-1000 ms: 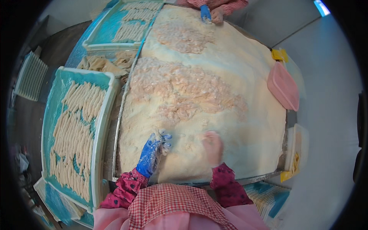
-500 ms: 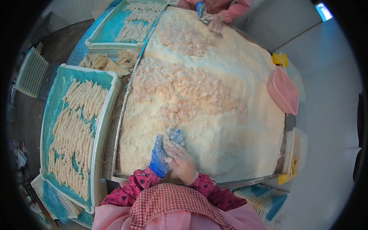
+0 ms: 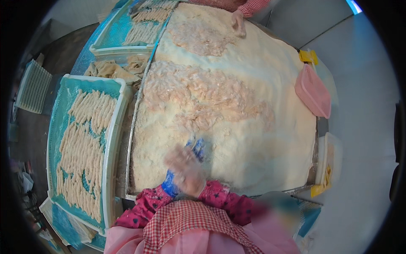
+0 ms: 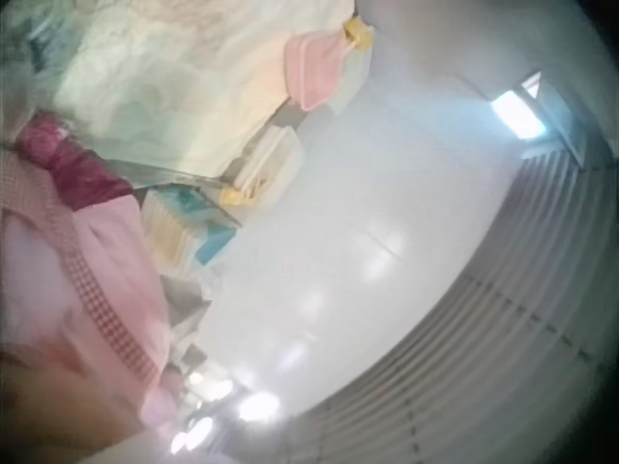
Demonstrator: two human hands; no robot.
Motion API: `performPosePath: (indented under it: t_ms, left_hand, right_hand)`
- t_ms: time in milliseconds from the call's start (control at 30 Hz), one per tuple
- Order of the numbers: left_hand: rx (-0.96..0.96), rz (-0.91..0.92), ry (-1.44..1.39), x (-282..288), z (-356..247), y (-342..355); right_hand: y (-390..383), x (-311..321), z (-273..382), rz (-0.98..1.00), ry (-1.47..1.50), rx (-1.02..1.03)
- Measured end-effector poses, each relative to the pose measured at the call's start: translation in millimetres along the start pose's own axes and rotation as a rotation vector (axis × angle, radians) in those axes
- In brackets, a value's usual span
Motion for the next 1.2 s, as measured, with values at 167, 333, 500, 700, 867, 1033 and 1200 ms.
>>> performPosePath:
  t_ms: [167,333,500,700,867,1033,1200]
  left_hand:
    - [-0.527,-0.104,0.085,-39.5,-9.7,-10.3]
    - [-0.316,-0.341,-0.21,6.9,-34.5,-3.9]
    - [-0.326,-0.378,0.036,18.4,-49.6,-7.5]
    - [-0.294,-0.372,0.117,1.5,-73.1,-25.6]
    - [-0.208,0.074,-0.257,-27.1,-61.3,-13.5]
    - [-0.417,0.115,-0.221,-69.4,-63.8,1.5]
    - [-0.711,0.26,-0.084,-58.4,-57.4,23.0]
  right_hand:
    - [9.8,10.1,-6.6,-0.163,0.262,-0.185]
    - [-43.9,20.6,-92.6,-0.401,0.234,-0.708]
    - [-39.1,15.6,-64.7,0.042,-0.153,-0.305]
    - [-84.0,40.6,-92.6,-0.186,0.225,-0.684]
    - [-72.4,44.6,-91.7,-0.356,1.027,-1.091]
    - [-32.4,11.8,-40.7,-0.292,1.154,-0.784]
    - [-7.4,4.7,9.9,-0.443,0.738,-0.335]
Point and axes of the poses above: each hand's wrist, its own y-axis towards the middle knuckle, its own x-axis out of the back of the hand, z = x × y, the point moved 4 cm from there along y, towards the middle knuckle, and after that the axes turned 1 degree about x, right-handed, at the moved point
